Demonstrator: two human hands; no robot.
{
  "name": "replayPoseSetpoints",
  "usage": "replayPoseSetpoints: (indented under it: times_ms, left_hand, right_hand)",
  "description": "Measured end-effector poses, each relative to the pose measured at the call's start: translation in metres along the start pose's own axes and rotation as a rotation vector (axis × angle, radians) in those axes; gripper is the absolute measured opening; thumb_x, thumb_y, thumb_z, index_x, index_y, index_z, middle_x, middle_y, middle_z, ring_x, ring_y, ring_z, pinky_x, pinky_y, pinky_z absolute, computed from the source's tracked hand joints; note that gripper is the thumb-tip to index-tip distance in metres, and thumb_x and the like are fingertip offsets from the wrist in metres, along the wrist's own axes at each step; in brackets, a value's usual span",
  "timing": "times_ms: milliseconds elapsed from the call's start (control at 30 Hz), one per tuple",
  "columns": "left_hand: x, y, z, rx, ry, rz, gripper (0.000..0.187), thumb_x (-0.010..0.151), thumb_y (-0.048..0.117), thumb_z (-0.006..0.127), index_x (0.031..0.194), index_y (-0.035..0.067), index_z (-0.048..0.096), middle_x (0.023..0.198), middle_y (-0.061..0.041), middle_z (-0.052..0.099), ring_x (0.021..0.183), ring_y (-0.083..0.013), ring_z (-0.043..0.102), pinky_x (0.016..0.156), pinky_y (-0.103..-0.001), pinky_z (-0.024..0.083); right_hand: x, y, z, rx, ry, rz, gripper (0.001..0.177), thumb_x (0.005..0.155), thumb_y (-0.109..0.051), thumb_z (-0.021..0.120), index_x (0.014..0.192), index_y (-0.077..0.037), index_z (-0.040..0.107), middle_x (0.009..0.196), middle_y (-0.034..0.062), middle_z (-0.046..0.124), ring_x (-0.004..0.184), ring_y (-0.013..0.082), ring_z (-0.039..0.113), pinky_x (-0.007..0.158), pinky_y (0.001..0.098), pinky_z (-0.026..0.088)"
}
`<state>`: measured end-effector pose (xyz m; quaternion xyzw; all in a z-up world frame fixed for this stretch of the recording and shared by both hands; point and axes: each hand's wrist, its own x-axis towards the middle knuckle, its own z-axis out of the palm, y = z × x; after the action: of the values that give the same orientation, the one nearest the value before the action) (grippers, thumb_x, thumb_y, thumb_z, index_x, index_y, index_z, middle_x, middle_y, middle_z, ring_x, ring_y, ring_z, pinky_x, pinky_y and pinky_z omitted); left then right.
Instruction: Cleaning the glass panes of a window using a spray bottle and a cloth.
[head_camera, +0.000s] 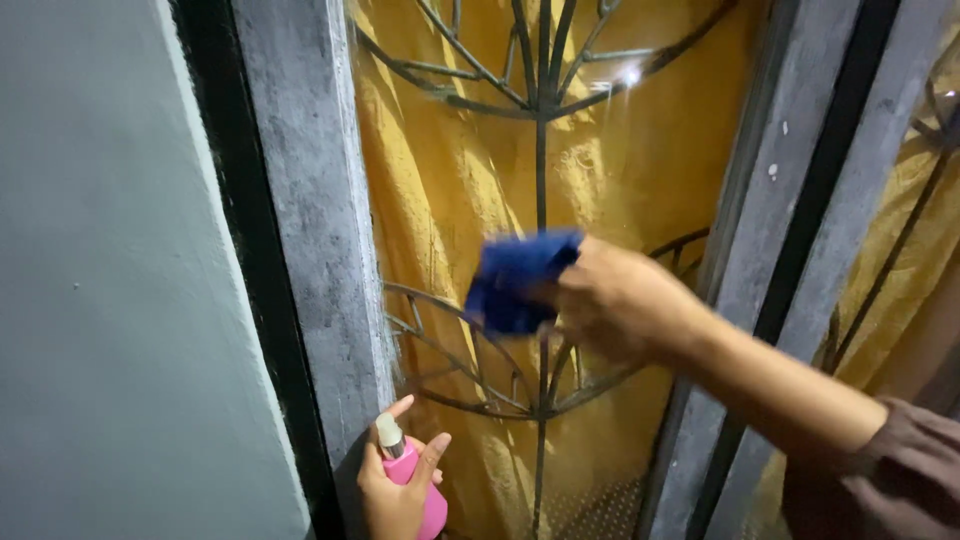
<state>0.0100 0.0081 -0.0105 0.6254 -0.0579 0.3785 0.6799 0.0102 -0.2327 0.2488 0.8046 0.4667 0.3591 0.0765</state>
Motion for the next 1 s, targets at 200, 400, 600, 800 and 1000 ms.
replayPoseSetpoints:
  times_ms: [200, 400, 600, 800, 1000]
  left_hand:
    - [0.002, -0.008, -0.002, -0.025, -0.037, 0.013, 0.061, 0.077, 0.018, 0.083, 0.134, 0.007, 0.062, 0.065, -0.001, 0.058, 0.047, -0.0098, 0.057, 0.05, -0.026, 0.051]
    - [0.008, 0.01, 0.02, -0.204, -0.129, 0.093, 0.063, 0.096, 0.027, 0.061, 0.153, 0.011, 0.04, 0.074, -0.003, 0.06, 0.058, -0.0091, 0.056, 0.053, -0.024, 0.052]
    - [0.03, 0.104, 0.049, 0.106, -0.158, 0.532, 0.053, 0.107, 0.02, 0.054, 0.158, 0.012, 0.039, 0.129, -0.017, 0.065, 0.097, -0.0256, 0.068, 0.076, -0.033, 0.06]
    - [0.065, 0.183, 0.08, 0.272, -0.142, 0.809, 0.042, 0.108, 0.017, 0.054, 0.149, 0.012, 0.044, 0.135, -0.02, 0.068, 0.114, -0.0347, 0.073, 0.087, -0.04, 0.061]
    - [0.108, 0.203, 0.109, 0.278, -0.086, 0.889, 0.04, 0.11, 0.018, 0.055, 0.148, 0.015, 0.047, 0.125, -0.02, 0.07, 0.106, -0.0371, 0.073, 0.082, -0.043, 0.059]
  right_hand:
    - [-0.007, 0.074, -0.055, -0.213, -0.178, 0.828, 0.063, 0.104, -0.056, 0.034, 0.115, -0.003, 0.067, 0.105, 0.0182, 0.073, 0.098, 0.0324, 0.072, 0.093, 0.0407, 0.06]
    - [-0.026, 0.063, -0.016, -0.892, 0.279, 0.15, 0.081, 0.101, -0.066, 0.033, 0.141, 0.0, 0.059, 0.142, 0.0302, 0.06, 0.136, 0.0471, 0.055, 0.115, 0.0458, 0.047]
    - [-0.044, 0.077, -0.013, -0.388, 0.157, 0.023, 0.07, 0.093, -0.053, 0.051, 0.149, -0.01, 0.049, 0.132, 0.0188, 0.062, 0.127, 0.0365, 0.055, 0.113, 0.0489, 0.04]
    - [-0.028, 0.092, -0.021, -0.386, 0.474, 0.286, 0.068, 0.105, -0.042, 0.054, 0.157, 0.002, 0.045, 0.146, 0.026, 0.056, 0.128, 0.0431, 0.053, 0.112, 0.0475, 0.042]
    - [-0.004, 0.06, -0.027, -0.358, 0.44, -0.073, 0.07, 0.09, -0.044, 0.063, 0.143, 0.001, 0.055, 0.139, 0.0221, 0.056, 0.131, 0.0405, 0.053, 0.112, 0.0512, 0.04]
